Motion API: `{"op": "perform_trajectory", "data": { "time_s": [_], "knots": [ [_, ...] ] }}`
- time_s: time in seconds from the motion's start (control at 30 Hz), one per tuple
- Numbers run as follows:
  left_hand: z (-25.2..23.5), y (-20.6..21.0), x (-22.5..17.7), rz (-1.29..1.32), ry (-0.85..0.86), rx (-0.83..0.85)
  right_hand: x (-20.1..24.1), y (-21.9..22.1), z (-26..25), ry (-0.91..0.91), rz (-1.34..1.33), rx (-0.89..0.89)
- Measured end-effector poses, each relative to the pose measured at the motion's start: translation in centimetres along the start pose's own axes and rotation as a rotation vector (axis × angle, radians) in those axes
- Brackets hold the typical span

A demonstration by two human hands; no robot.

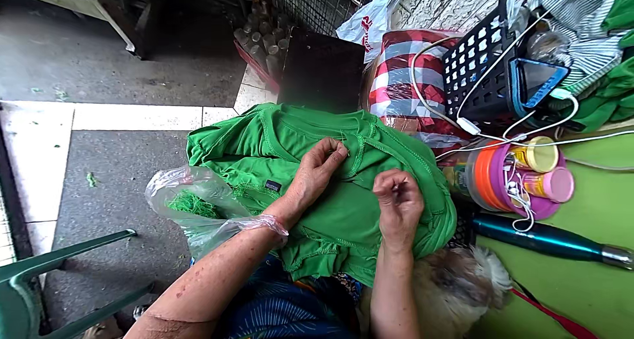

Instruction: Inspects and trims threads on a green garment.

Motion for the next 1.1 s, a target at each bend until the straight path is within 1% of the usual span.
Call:
{"op": "perform_trajectory", "data": {
  "time_s": [0.1, 0.13, 0.2, 0.27, 0.43, 0.57, 0.67, 0.8, 0.87, 0.9, 0.97, 1.03, 1.1],
  "knots": [
    [0.0, -0.2, -0.6, -0.118, 0.082, 0.029, 1.1, -0.2, 1.1, 0.057, 0.426, 0.076],
    [0.0, -0.2, -0.6, -0.133, 0.093, 0.037, 1.4, -0.3, 1.5, 0.070, 0.527, 0.077],
    [0.0, -0.2, -0.6, -0.132, 0.077, 0.040, 1.9, -0.8, 2.0, 0.065, 0.673, 0.068],
    [0.1, -0.2, -0.6, -0.118, 0.048, 0.035, 2.1, -1.1, 2.1, 0.041, 0.748, 0.103],
    [0.0, -0.1, -0.5, -0.088, 0.058, 0.026, 2.3, 0.4, 1.1, -0.020, 0.827, 0.141],
    [0.2, -0.3, -0.6, -0.075, 0.033, 0.012, 2.1, 1.1, 0.6, -0.024, 0.847, 0.147],
    [0.3, -0.3, -0.9, -0.068, 0.027, 0.012, 1.6, 0.8, 0.8, -0.012, 0.758, 0.129],
    [0.4, -0.6, -1.0, -0.076, 0.035, -0.018, 1.4, 0.7, 1.2, 0.106, 0.491, -0.001],
    [0.6, -0.7, -1.0, -0.060, 0.021, -0.044, 1.9, 1.6, 1.1, 0.100, 0.396, -0.043],
    [0.8, -0.7, -1.1, -0.036, -0.001, -0.050, 2.2, 2.3, 0.9, 0.076, 0.407, -0.048],
    [0.9, -0.6, -1.4, 0.019, -0.031, -0.043, 2.7, 4.0, 0.2, 0.039, 0.520, -0.043],
    [1.0, -0.5, -1.6, 0.047, -0.009, -0.043, 2.6, 5.4, -0.5, 0.071, 0.668, -0.021],
    [0.9, -0.7, -1.5, 0.035, 0.031, -0.041, 2.0, 5.9, -0.9, 0.116, 0.733, -0.025]
  ]
}}
Point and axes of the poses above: each hand's wrist, its own z-axis away from the middle knuckle, its own y-axis out of the palm, x = y × z, the point moved 4 cm from there along -z, towards the middle knuckle, and after that the axes turned 2 degrees about z, right-handed, at the moved point
